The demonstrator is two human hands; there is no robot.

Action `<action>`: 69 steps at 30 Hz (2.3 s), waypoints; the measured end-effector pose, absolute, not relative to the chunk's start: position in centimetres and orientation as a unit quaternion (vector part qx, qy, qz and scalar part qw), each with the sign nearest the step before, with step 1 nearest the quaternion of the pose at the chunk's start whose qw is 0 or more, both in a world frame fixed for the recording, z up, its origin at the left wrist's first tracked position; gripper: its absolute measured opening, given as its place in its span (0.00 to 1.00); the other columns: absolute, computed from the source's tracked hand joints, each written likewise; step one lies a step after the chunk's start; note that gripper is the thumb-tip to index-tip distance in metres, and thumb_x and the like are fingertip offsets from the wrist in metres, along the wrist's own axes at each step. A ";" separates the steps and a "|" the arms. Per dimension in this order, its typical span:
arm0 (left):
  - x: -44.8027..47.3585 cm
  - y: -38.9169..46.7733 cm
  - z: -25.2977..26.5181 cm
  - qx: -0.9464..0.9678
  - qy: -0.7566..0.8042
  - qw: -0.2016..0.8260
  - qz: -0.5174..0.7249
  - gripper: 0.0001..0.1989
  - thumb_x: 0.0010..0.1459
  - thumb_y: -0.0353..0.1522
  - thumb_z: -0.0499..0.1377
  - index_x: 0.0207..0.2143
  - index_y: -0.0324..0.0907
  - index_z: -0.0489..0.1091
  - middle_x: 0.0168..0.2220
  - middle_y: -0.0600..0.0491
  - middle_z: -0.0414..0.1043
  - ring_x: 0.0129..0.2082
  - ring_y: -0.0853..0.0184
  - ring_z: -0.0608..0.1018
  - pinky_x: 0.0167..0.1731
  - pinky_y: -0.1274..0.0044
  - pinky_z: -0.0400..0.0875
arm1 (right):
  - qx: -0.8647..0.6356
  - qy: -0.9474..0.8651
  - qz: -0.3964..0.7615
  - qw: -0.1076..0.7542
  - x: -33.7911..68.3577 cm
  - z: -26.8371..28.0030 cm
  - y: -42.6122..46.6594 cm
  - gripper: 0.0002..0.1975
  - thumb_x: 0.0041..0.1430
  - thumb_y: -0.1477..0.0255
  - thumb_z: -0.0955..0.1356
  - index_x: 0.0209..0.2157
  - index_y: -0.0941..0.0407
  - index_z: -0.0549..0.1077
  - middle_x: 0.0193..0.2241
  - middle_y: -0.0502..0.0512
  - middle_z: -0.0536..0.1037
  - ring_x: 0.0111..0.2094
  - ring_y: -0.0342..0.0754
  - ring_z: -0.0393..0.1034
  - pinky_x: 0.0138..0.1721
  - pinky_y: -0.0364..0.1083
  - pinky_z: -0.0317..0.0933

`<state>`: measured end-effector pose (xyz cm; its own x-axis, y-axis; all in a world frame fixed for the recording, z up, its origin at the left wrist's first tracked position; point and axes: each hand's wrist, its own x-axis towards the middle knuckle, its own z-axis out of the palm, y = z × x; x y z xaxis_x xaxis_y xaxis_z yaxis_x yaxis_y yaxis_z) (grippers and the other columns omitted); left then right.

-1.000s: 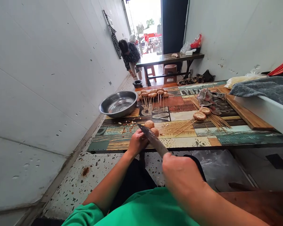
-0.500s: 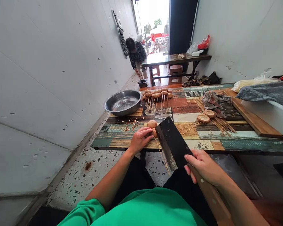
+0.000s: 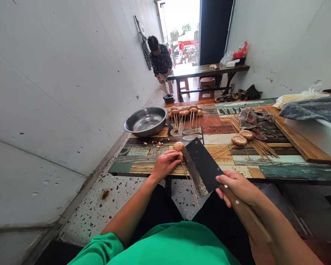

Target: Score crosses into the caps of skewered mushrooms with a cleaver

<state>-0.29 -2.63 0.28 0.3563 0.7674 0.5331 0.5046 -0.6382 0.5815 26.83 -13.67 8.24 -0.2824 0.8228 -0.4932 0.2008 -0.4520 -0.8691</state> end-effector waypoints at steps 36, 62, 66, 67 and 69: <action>-3.3 -0.4 3.9 0.781 0.568 -0.090 0.245 0.07 0.61 0.30 0.52 0.35 0.38 0.69 0.32 0.46 0.73 0.34 0.62 0.75 0.37 0.73 0.68 | -0.552 -0.444 0.637 0.302 28.5 8.5 -14.6 0.17 0.53 0.57 0.66 0.22 0.54 0.59 0.15 0.49 0.73 0.11 0.39 0.60 0.16 0.41 0.51; 0.9 0.4 -0.3 0.752 0.496 0.141 0.410 0.12 0.58 0.29 0.60 0.45 0.39 0.73 0.47 0.46 0.76 0.48 0.62 0.77 0.52 0.69 0.71 | -0.577 -0.523 0.579 0.242 23.4 9.9 -10.4 0.12 0.49 0.60 0.62 0.23 0.53 0.58 0.14 0.46 0.73 0.12 0.42 0.64 0.18 0.41 0.55; 1.0 0.5 -0.4 0.751 0.498 0.137 0.411 0.12 0.57 0.29 0.60 0.44 0.39 0.73 0.47 0.46 0.76 0.48 0.61 0.77 0.52 0.68 0.71 | -0.577 -0.514 0.588 0.239 23.6 10.2 -10.6 0.12 0.49 0.60 0.63 0.23 0.52 0.57 0.14 0.45 0.73 0.11 0.41 0.63 0.18 0.41 0.55; 1.0 0.5 -0.4 0.751 0.497 0.137 0.412 0.12 0.57 0.29 0.61 0.44 0.39 0.73 0.47 0.46 0.76 0.48 0.61 0.77 0.52 0.67 0.71 | -0.577 -0.511 0.591 0.238 23.7 10.2 -10.7 0.12 0.49 0.60 0.63 0.23 0.52 0.57 0.14 0.46 0.73 0.11 0.41 0.64 0.18 0.41 0.55; 1.0 0.5 -0.4 0.752 0.496 0.135 0.413 0.12 0.57 0.28 0.61 0.44 0.40 0.73 0.47 0.47 0.76 0.48 0.61 0.77 0.52 0.67 0.71 | -0.579 -0.507 0.593 0.236 23.7 10.4 -10.8 0.12 0.50 0.60 0.63 0.23 0.52 0.57 0.15 0.46 0.74 0.12 0.41 0.64 0.18 0.41 0.55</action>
<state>0.97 0.48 -0.38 0.1670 0.8574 0.4867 0.6337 -0.4715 0.6132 23.74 -10.76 10.37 -0.2184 0.8675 -0.4469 0.3067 -0.3738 -0.8754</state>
